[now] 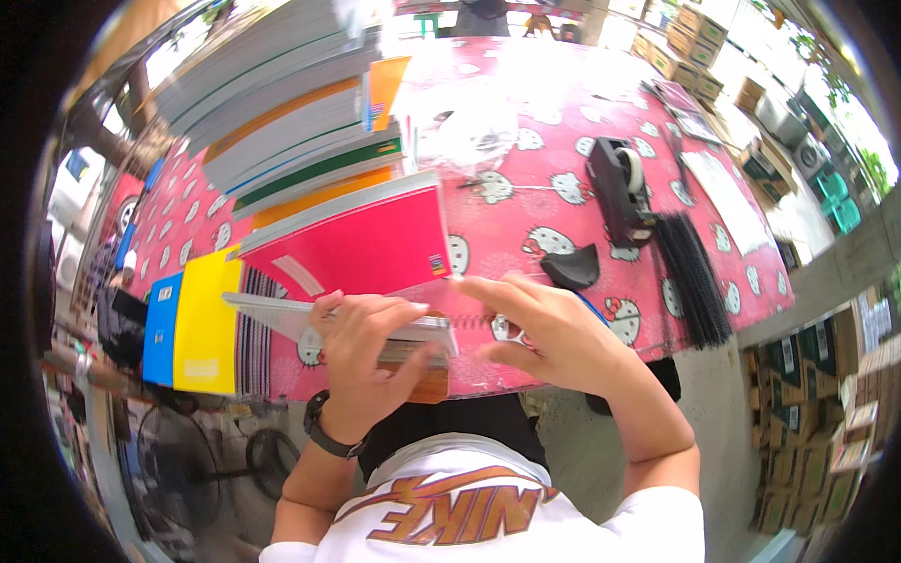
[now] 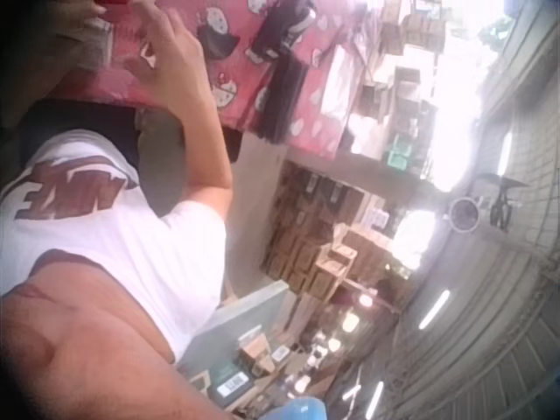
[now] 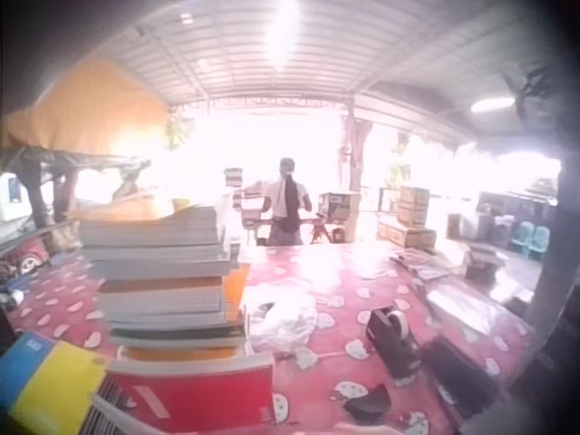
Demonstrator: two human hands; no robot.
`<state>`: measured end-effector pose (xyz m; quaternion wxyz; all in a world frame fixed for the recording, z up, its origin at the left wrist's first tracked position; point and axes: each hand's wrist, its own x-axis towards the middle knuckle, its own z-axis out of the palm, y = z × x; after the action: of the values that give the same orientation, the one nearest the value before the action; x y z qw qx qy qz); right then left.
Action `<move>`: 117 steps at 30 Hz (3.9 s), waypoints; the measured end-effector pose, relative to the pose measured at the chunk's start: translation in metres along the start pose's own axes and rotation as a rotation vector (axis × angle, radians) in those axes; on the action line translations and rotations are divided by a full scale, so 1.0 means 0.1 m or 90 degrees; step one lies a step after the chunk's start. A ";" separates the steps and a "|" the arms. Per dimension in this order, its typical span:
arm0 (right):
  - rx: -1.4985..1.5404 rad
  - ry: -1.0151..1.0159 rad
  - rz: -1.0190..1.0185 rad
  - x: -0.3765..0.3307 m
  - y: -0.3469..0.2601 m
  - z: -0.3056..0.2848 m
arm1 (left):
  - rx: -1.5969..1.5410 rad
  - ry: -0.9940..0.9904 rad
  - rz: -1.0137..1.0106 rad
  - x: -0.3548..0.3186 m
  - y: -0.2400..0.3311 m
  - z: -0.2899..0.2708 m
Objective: The person prepares notebooks by applying tape, using a specialized tool to cut or adjust the plastic spirals, and moving finished items onto a stack.
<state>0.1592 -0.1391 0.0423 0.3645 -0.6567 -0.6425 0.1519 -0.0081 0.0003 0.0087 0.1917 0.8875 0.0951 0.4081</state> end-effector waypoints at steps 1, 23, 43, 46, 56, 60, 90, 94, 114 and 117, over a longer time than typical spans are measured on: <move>-0.073 0.041 -0.062 -0.01 0.03 -0.02 | 0.010 0.009 -0.012 0.01 0.01 0.03; 0.053 0.360 -0.188 -0.20 -0.05 0.25 | 0.135 0.196 -0.188 -0.55 -1.12 -0.90; 0.187 0.287 -0.177 1.75 -0.66 3.87 | -0.286 0.750 -0.520 -2.17 -2.85 -1.93; 0.192 0.305 -0.181 1.70 -0.70 3.94 | -0.353 0.777 -0.514 -2.23 -2.86 -1.98; 0.241 0.338 -0.222 1.74 -0.67 3.90 | -0.297 0.802 -0.506 -2.18 -2.92 -1.88; 0.309 0.350 -0.130 1.65 -0.46 3.93 | -0.350 0.811 -0.468 -2.16 -2.83 -1.86; 0.427 0.209 0.151 1.92 -0.46 3.77 | 0.383 0.583 -0.255 -1.87 -2.06 -1.13; 0.410 0.351 0.154 2.56 -0.19 3.71 | 0.364 0.510 -0.281 -1.94 -2.08 -1.04; 0.522 0.459 0.267 3.34 0.55 3.87 | 0.431 0.448 -0.213 -1.95 -2.22 -1.04; 0.292 0.436 0.314 3.17 0.42 4.01 | 0.514 0.361 -0.102 -2.07 -2.38 -1.08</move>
<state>-0.0369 0.2812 -0.1765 0.6438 -0.7045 -0.2601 0.1468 -0.2273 0.1779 -0.1691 -0.1701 0.7346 0.3621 0.5480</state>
